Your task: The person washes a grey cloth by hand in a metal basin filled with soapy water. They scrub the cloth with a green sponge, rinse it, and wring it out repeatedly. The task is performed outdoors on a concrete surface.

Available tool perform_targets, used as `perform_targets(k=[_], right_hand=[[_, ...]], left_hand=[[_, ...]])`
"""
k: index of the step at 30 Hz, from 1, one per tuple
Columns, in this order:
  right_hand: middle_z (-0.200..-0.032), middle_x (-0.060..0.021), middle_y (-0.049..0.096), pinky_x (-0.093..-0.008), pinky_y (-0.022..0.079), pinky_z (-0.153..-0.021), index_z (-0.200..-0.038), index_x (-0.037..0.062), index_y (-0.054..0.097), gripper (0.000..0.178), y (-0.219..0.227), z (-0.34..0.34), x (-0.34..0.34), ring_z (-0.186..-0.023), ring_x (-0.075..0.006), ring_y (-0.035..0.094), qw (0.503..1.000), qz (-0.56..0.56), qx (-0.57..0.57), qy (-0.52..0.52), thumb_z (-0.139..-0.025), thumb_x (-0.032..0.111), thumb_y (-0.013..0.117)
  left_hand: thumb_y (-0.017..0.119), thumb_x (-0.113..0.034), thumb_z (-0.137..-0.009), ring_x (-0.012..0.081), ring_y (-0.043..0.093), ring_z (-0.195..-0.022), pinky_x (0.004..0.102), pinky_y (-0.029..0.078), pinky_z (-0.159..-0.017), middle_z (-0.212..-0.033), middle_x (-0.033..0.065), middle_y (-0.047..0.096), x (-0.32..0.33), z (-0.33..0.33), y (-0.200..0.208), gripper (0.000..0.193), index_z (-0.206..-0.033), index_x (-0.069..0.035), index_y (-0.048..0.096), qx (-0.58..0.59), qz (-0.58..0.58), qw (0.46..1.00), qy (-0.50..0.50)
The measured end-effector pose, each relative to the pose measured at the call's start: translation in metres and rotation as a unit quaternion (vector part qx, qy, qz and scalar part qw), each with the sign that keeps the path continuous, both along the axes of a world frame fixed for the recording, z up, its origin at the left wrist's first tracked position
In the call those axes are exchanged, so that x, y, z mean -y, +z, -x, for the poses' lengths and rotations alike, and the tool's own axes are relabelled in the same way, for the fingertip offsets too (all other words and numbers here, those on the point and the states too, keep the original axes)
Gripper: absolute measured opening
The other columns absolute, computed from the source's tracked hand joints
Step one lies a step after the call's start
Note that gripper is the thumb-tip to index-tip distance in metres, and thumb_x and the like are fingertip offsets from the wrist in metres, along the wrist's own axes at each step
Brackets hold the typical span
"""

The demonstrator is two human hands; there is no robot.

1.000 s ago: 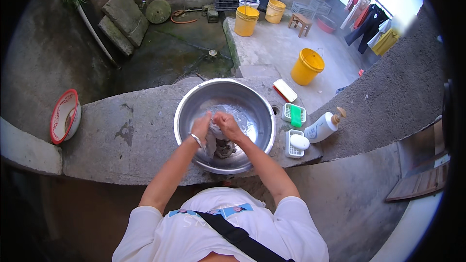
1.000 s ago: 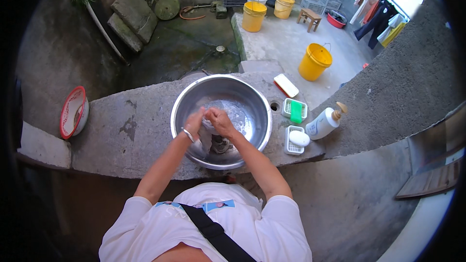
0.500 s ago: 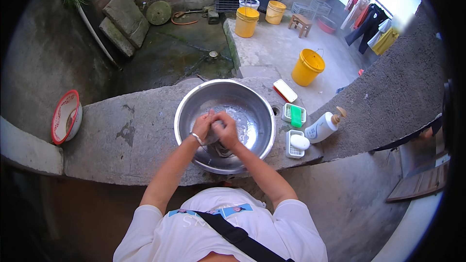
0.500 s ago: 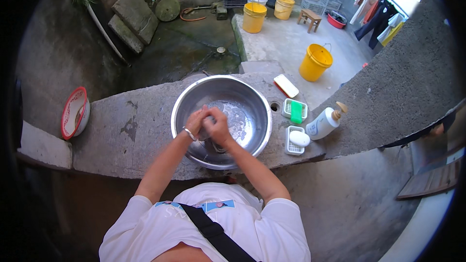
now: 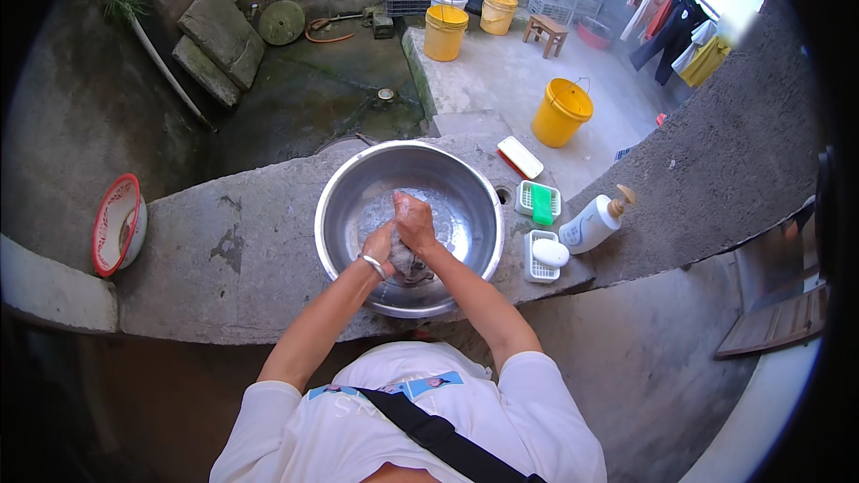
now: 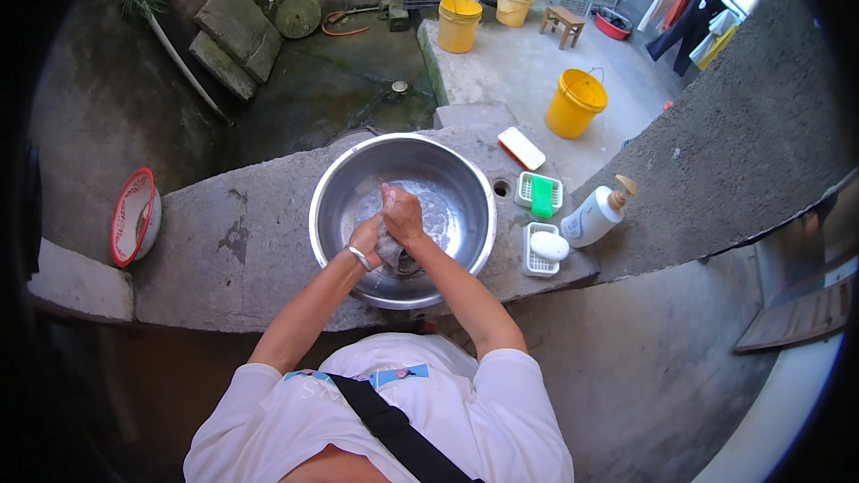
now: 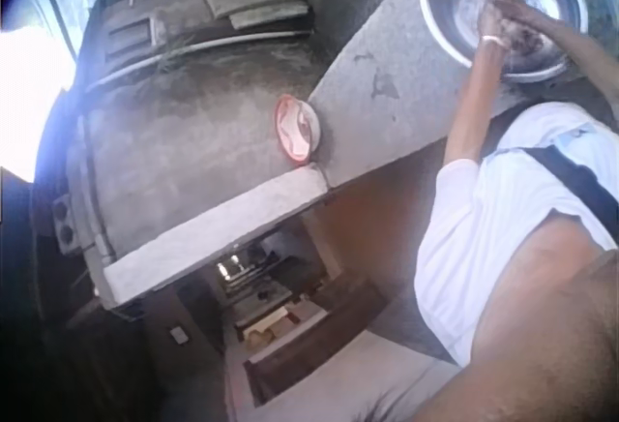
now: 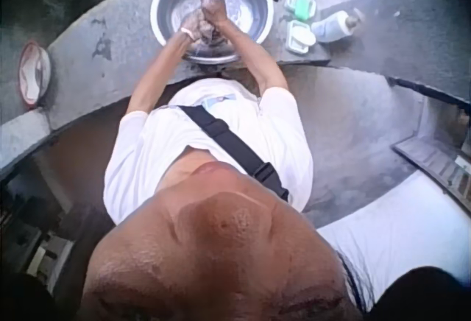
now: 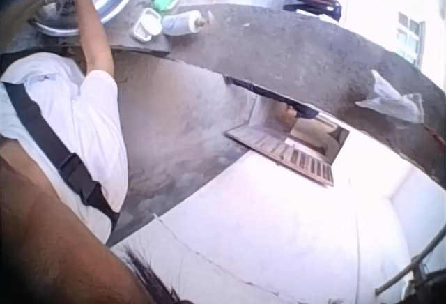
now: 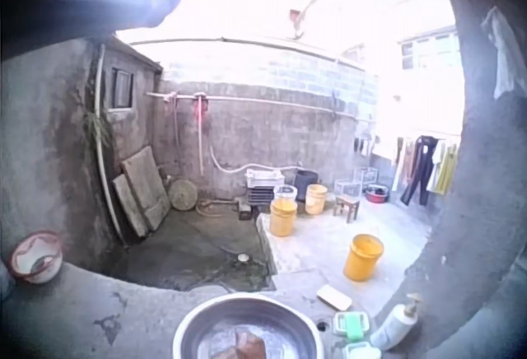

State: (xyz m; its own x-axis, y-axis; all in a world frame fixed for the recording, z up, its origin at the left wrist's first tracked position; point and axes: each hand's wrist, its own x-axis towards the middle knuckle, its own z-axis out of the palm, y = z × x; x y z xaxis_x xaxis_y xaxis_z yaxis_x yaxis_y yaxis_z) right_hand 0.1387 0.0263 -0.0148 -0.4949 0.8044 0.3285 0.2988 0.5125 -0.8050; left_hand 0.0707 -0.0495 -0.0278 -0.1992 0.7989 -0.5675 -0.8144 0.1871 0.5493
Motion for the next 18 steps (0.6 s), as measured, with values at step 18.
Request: perform_targets(k=[18], right_hand=[[-0.072, 0.0012, 0.052, -0.0246, 0.038, -0.066, -0.073, 0.0036, 0.057, 0.020, 0.032, -0.036, -0.023, -0.072, -0.0076, 0.045, 0.928, 0.224, 0.015, 0.298, -0.073, 0.020, 0.068]], left_hand=[[0.069, -0.027, -0.075, 0.0055, 0.046, -0.061, 0.0247, 0.040, -0.053, -0.067, -0.0016, 0.055, 0.020, 0.077, 0.049, 0.026, -0.077, -0.002, 0.061, -0.540, -0.049, 0.750, -0.380]])
